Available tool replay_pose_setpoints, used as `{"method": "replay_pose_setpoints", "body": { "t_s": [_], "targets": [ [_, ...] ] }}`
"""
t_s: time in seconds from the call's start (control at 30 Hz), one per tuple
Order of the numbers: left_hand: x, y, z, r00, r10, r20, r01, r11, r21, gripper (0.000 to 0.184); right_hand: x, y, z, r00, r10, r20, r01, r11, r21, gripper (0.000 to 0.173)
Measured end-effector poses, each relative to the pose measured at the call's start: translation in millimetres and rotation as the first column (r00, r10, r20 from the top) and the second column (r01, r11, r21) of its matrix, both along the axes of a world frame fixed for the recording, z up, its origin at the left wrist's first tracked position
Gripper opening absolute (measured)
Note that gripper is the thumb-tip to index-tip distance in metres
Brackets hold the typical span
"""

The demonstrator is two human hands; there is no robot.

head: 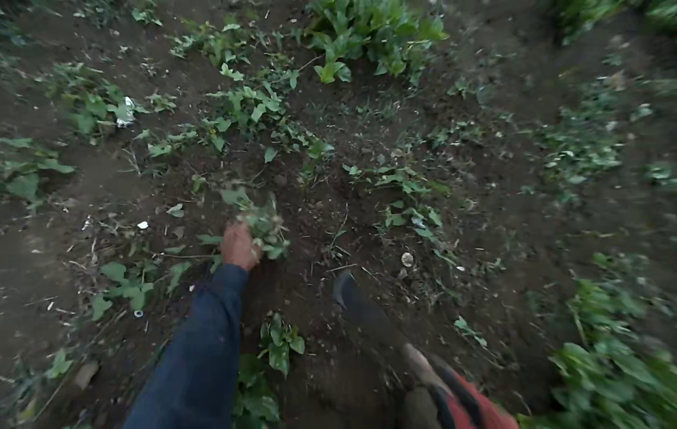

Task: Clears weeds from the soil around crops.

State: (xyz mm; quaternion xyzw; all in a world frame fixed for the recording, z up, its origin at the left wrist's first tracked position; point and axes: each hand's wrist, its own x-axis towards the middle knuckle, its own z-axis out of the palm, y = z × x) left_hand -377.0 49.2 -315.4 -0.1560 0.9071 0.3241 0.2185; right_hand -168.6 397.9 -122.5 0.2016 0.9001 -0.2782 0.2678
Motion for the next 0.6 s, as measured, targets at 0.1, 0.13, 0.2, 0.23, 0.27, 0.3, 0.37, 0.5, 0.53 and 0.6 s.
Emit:
{"method": "replay_pose_setpoints", "body": {
  "t_s": [0.1, 0.13, 0.2, 0.23, 0.27, 0.3, 0.37, 0.5, 0.53, 0.6],
  "targets": [
    [13, 41, 8, 0.961, -0.266, 0.076, 0.267, 0.964, 0.002, 0.069, -70, -18, -17, 0.979, 0.162, 0.121, -0.185, 0.960, 0.213, 0.046],
    [16, 46, 8, 0.940, -0.328, 0.092, 0.330, 0.944, -0.017, 0.072, -97, -31, -9, 0.953, 0.219, 0.209, -0.268, 0.932, 0.245, 0.047],
    [23, 48, 9, 0.913, -0.384, 0.139, 0.395, 0.917, -0.060, 0.074, -131, -44, 12, 0.871, 0.349, 0.345, -0.438, 0.870, 0.226, 0.047],
    [24, 49, 9, 0.905, -0.396, 0.158, 0.412, 0.907, -0.087, 0.074, -140, -43, 21, 0.823, 0.432, 0.368, -0.525, 0.827, 0.202, 0.047],
    [21, 50, 10, 0.900, -0.401, 0.169, 0.422, 0.900, -0.111, 0.074, -145, -38, 33, 0.770, 0.516, 0.375, -0.607, 0.772, 0.185, 0.048],
    [16, 52, 12, 0.900, -0.396, 0.181, 0.421, 0.898, -0.129, 0.074, -149, -28, 50, 0.727, 0.574, 0.376, -0.666, 0.723, 0.184, 0.050],
    [10, 58, 13, 0.907, -0.365, 0.210, 0.400, 0.903, -0.156, 0.070, -140, 3, 93, 0.738, 0.557, 0.380, -0.655, 0.727, 0.206, 0.049],
    [-2, 72, 27, 0.943, -0.219, 0.251, 0.265, 0.949, -0.169, 0.057, -67, 111, 146, 0.950, 0.190, 0.246, -0.247, 0.943, 0.224, 0.044],
    [-8, 79, 35, 0.955, -0.178, 0.239, 0.219, 0.963, -0.155, 0.057, -45, 136, 147, 0.979, 0.033, 0.201, -0.070, 0.981, 0.180, 0.042],
    [-13, 99, 47, 0.954, -0.212, 0.212, 0.231, 0.970, -0.071, 0.061, -4, 171, 136, 0.950, -0.298, 0.097, 0.295, 0.954, 0.047, 0.042]
  ]
}}
